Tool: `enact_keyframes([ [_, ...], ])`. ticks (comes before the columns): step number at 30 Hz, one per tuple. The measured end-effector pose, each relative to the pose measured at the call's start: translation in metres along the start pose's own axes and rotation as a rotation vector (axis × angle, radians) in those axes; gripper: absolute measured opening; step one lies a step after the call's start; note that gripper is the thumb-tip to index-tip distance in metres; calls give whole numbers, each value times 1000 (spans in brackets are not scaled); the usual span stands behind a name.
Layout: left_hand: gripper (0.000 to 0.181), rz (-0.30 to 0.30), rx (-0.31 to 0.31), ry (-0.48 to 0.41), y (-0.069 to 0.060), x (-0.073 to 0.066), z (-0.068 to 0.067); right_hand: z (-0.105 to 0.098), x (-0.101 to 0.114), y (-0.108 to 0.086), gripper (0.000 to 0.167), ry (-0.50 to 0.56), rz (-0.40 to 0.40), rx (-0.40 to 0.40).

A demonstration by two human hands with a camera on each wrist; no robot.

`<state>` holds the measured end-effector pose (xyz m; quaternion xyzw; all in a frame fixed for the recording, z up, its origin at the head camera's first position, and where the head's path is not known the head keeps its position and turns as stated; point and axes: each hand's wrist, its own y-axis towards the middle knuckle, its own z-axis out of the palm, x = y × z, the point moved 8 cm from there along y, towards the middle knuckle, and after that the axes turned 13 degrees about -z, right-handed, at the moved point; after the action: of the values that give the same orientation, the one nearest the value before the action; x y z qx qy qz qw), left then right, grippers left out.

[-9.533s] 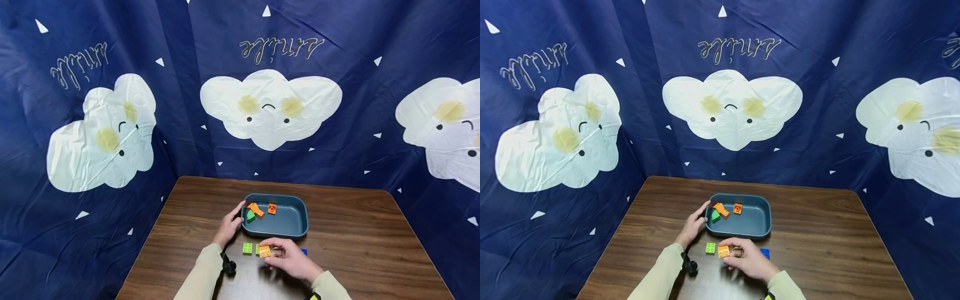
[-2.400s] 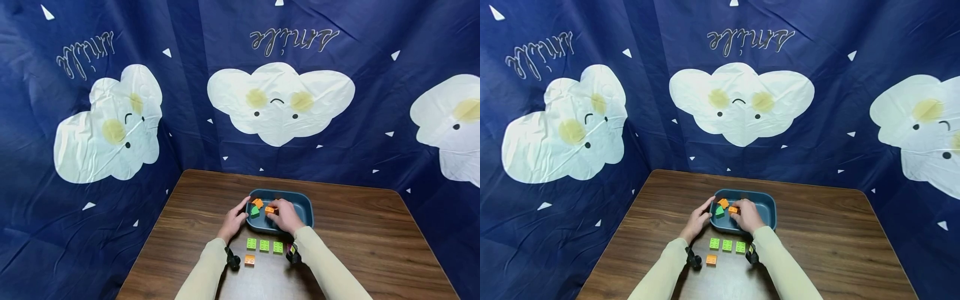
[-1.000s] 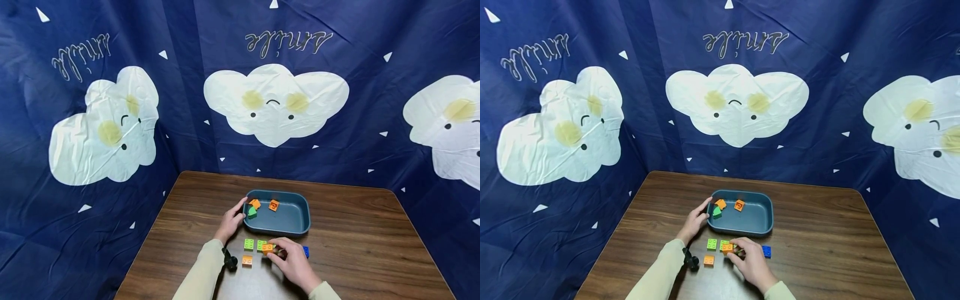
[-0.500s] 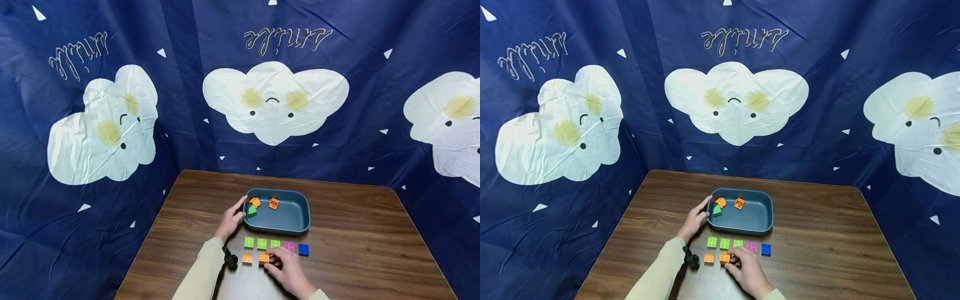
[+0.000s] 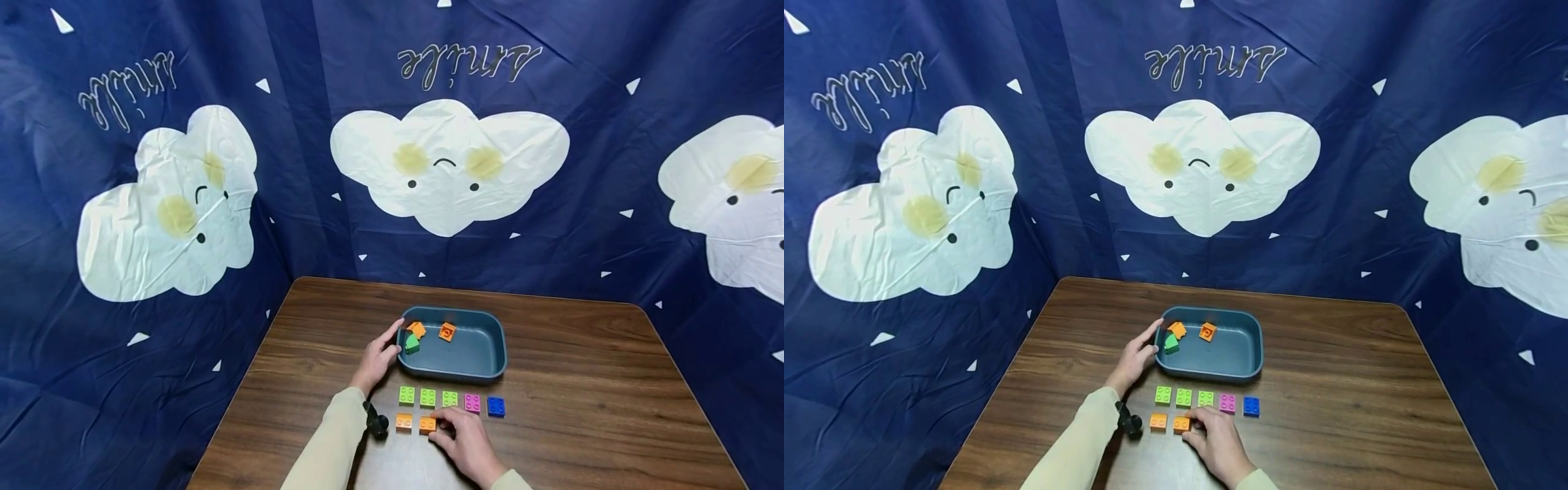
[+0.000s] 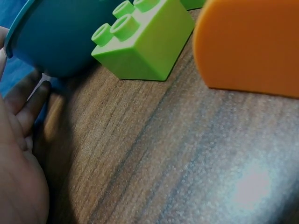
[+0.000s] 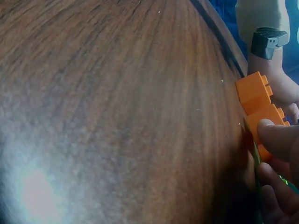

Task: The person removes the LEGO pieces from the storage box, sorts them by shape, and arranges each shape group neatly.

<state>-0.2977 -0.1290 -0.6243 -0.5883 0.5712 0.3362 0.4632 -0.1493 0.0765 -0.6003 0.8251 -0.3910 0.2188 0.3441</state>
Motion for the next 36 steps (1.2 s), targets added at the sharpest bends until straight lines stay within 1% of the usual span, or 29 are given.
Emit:
enact_keyframes([
  [3,64,-1,-2,-4,0,0,0,2,-2,0,24,-8,1,-2],
  [15,65,-20,14,-25,1,0,0,4,0,-2,28,-39,-40,-43],
  [22,65,-20,8,-20,0,0,0,6,-1,-2,29,-52,-46,-36],
  [28,66,-23,8,-26,2,2,1,6,0,-3,31,-63,-65,-55],
  [36,65,-12,10,-13,2,1,1,7,-1,-3,31,-66,-54,-42],
])
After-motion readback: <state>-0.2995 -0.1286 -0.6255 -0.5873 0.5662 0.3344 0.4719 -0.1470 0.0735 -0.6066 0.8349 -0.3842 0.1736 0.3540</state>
